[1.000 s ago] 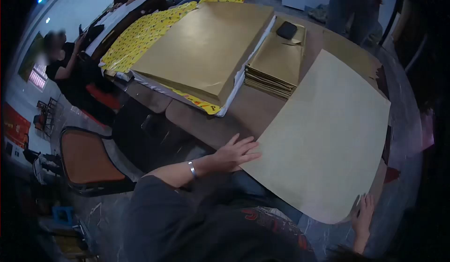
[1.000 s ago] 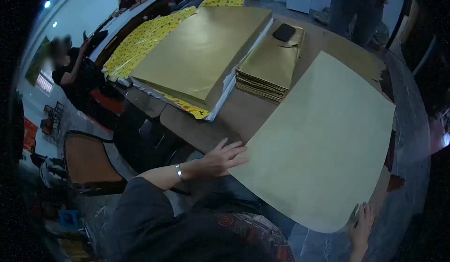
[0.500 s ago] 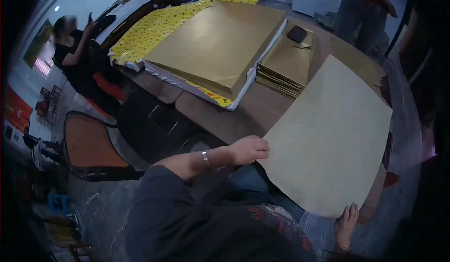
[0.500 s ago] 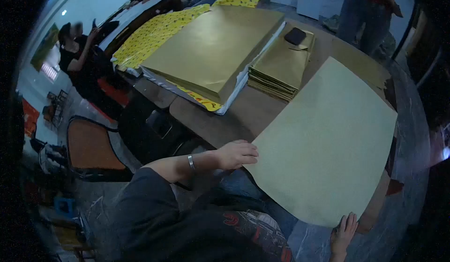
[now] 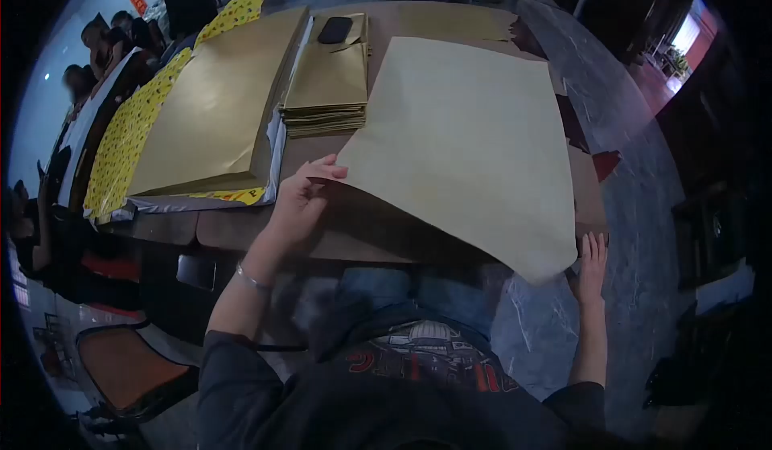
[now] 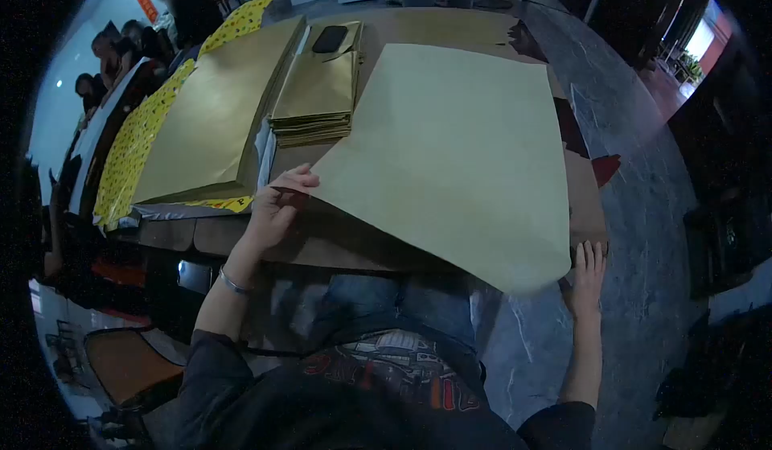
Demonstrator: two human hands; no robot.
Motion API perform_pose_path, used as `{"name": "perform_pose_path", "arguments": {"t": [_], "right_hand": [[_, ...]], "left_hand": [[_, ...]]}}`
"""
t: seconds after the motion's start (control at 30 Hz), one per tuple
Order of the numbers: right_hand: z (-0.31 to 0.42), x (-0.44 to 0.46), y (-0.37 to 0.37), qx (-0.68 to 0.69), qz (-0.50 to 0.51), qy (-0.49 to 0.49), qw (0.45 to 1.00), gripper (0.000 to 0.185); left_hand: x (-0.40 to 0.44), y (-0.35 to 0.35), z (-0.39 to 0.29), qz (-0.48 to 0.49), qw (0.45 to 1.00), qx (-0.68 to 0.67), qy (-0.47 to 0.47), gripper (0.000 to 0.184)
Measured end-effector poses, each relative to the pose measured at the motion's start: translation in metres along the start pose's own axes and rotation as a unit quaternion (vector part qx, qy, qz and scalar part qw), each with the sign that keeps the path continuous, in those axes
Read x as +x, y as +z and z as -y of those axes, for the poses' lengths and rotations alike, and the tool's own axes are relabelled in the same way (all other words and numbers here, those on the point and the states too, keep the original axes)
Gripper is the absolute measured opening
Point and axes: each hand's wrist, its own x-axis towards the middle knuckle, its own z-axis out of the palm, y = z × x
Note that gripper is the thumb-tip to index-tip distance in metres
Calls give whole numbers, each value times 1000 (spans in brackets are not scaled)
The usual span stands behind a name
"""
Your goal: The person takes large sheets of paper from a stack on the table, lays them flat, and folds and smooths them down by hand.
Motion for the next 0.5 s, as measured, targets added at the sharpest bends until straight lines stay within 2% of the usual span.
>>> {"name": "perform_pose_path", "arguments": {"t": [0.03, 0.1, 0.13, 0.2, 0.4, 0.47, 0.5], "right_hand": [[1, 1, -1, 21, 10, 19, 1000, 83], [6, 7, 5, 49, -34, -2, 998, 76], [8, 12, 8, 74, -74, -27, 994, 69], [22, 14, 7, 76, -54, -72, 993, 57], [40, -4, -5, 283, -77, -48, 955, 31], [44, -4, -26, 307, -147, -48, 939, 26], [49, -5, -46, 310, -169, -42, 935, 28]], "left_hand": [[0, 2, 1, 4, 1000, 1, 4, 36], [-5, 1, -4, -34, 990, -116, -76, 35], [-7, 1, -6, -38, 990, -110, -75, 35], [-13, -1, -11, -20, 992, -110, -57, 32], [-41, -12, -23, -34, 994, -67, -74, 29], [-53, -20, -30, -14, 995, -75, -65, 27], [-57, -23, -41, -14, 994, -50, -98, 20]]}}
